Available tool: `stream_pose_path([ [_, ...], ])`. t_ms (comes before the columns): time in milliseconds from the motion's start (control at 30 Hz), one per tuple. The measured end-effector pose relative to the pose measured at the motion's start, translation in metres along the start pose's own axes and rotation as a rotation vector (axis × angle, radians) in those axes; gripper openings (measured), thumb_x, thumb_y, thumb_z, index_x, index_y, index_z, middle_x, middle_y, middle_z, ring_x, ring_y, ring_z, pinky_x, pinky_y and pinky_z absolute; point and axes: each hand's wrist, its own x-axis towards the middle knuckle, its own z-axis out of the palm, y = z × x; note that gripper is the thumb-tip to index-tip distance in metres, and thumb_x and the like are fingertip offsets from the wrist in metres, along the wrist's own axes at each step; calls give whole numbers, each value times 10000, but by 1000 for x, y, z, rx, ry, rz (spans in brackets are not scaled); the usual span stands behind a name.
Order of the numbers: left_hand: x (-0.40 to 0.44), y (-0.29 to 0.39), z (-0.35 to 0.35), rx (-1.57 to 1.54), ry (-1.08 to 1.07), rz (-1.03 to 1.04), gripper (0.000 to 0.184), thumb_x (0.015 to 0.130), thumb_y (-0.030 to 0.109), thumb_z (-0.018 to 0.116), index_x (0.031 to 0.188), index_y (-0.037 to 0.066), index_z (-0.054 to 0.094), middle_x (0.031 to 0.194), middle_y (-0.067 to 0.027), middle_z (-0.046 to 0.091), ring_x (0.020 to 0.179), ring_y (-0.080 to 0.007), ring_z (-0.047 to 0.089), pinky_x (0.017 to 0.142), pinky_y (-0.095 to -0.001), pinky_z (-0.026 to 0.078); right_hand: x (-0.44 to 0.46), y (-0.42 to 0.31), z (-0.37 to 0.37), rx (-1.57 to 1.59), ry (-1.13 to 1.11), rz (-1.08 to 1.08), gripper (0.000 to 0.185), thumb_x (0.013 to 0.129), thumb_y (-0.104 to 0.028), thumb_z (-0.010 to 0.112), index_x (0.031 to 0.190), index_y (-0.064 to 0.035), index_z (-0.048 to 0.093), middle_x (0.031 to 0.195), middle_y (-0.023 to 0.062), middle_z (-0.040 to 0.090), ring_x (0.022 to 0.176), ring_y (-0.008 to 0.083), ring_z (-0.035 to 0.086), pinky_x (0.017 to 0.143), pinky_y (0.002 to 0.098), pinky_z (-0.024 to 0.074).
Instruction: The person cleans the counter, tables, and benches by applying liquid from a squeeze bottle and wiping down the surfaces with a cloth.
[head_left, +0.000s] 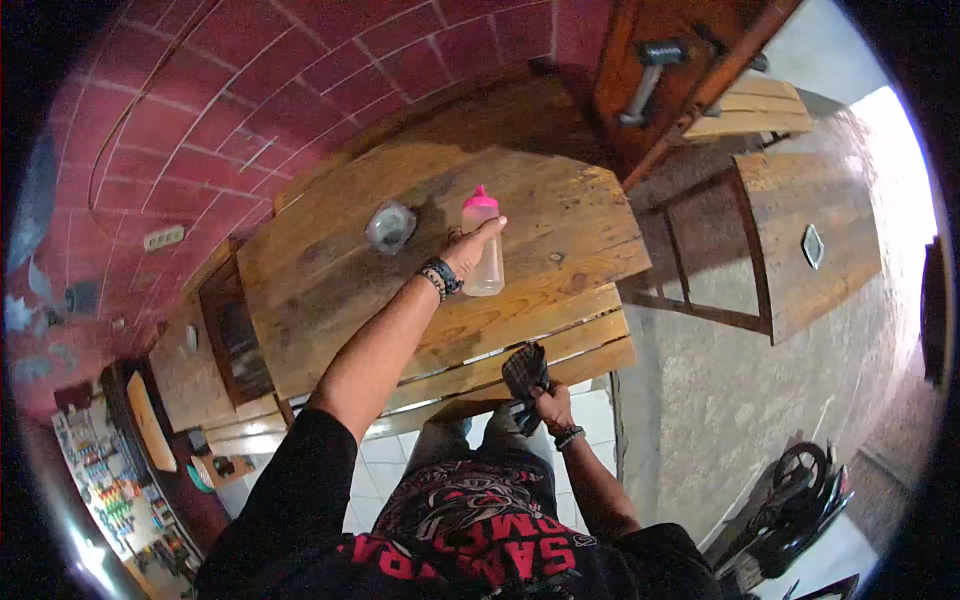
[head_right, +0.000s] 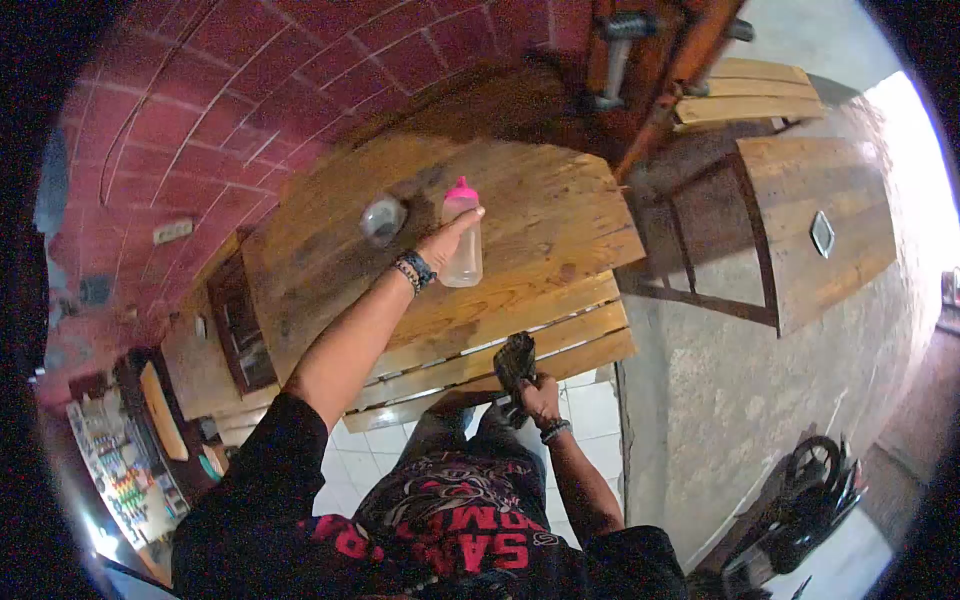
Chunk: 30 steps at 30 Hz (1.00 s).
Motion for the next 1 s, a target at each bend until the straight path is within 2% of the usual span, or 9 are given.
stream_pose_path([
  [233,-12,-112,-42,452,-145,120,683,889,673,721,1199,65,690,1062,-100,728,943,-187,661,845,-394,543,-11,-52,2,278,-47,44,317,822,-42,638,1112,66,707,1065,103,755,897,206,697,820,350,571],
  [333,-86,-59,-49,519,-227,-23,721,907,716,679,1219,67,672,1070,-111,718,947,-194,666,865,-409,546,-2,-37,-5,189,-243,37,334,802,-87,663,1109,42,690,1078,94,733,899,206,672,802,347,547],
  [500,-84,-152,-142,-172,206,-29,547,938,646,702,1093,124,651,846,0,611,808,-144,600,758,-370,536,-37,-80,19,299,-51,100,365,777,-112,685,1109,36,655,1062,104,687,892,222,649,795,352,532],
  [567,-105,-184,-203,-98,456,234,535,945,647,698,1064,127,653,873,35,589,799,-116,576,729,-347,526,-28,-59,17,268,-178,76,448,787,-127,697,1196,34,610,1016,108,684,885,230,655,790,355,534],
  [600,-126,-182,-238,12,526,16,524,947,631,708,1065,123,661,937,27,605,869,-114,578,772,-343,518,-30,-56,20,198,-129,104,405,822,-99,664,1200,47,651,1053,91,710,909,222,658,819,350,537],
  [700,-128,-241,-315,-279,543,21,555,868,592,823,1158,146,667,959,3,670,888,-167,659,757,-374,546,-29,-63,36,147,-162,64,368,886,-110,628,1206,61,690,1050,93,741,945,234,673,881,354,539],
  [833,-177,-166,-273,-102,473,-115,619,862,580,829,1238,129,634,1038,-23,703,998,-176,673,822,-401,553,-14,-30,34,-243,-297,-163,312,945,-205,631,1134,35,697,984,96,735,976,241,693,918,374,547],
  [933,-125,-203,-252,341,876,364,689,848,488,875,1305,76,564,1180,-108,688,1051,-254,663,952,-428,521,-8,-46,56,128,-262,-11,213,839,-220,631,903,-34,714,930,53,723,851,243,685,822,383,574],
  [1000,-149,-165,-246,144,838,461,692,844,470,883,1308,69,563,1208,-124,679,1072,-278,664,973,-434,515,-3,-69,56,424,-280,240,216,802,-183,641,963,-52,703,947,60,717,858,247,685,852,378,579],
])
